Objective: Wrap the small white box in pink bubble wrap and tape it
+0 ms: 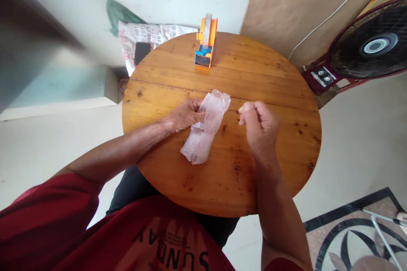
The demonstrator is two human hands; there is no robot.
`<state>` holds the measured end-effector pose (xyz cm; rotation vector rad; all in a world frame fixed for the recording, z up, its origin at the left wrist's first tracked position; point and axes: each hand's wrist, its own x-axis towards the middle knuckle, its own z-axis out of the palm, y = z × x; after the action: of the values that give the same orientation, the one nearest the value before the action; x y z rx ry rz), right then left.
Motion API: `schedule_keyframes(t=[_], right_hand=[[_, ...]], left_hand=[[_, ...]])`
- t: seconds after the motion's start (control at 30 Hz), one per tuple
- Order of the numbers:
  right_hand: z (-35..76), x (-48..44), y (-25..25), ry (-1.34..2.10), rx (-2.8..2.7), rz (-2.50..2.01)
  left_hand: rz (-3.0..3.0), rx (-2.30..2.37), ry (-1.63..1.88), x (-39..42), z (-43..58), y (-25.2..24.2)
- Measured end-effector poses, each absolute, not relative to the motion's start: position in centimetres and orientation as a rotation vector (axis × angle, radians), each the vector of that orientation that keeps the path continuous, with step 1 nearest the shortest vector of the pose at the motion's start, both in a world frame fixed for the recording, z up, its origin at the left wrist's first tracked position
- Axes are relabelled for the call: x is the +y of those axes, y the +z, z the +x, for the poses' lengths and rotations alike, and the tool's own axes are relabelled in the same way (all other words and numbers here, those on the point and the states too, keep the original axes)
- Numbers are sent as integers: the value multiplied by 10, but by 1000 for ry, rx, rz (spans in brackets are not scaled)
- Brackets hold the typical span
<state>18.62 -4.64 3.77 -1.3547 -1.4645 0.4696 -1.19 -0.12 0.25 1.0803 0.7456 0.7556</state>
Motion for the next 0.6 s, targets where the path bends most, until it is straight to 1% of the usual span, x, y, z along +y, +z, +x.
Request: schedule_keyframes(t=[0.13,0.4,0.47,0.6], right_hand=[[163,-61,45,607,-1687,-1427],[156,-59,37,502,-1745,-1509],[162,-58,34,573,-1666,-1472],[173,-47,21,889,-1322,-1338]], left_hand=[[1132,784,828,-4,-11,8],[1444,950,866,-14,-10,6],[1395,885,864,-11,-13,7],[1083,773,888,-1,-18,7]])
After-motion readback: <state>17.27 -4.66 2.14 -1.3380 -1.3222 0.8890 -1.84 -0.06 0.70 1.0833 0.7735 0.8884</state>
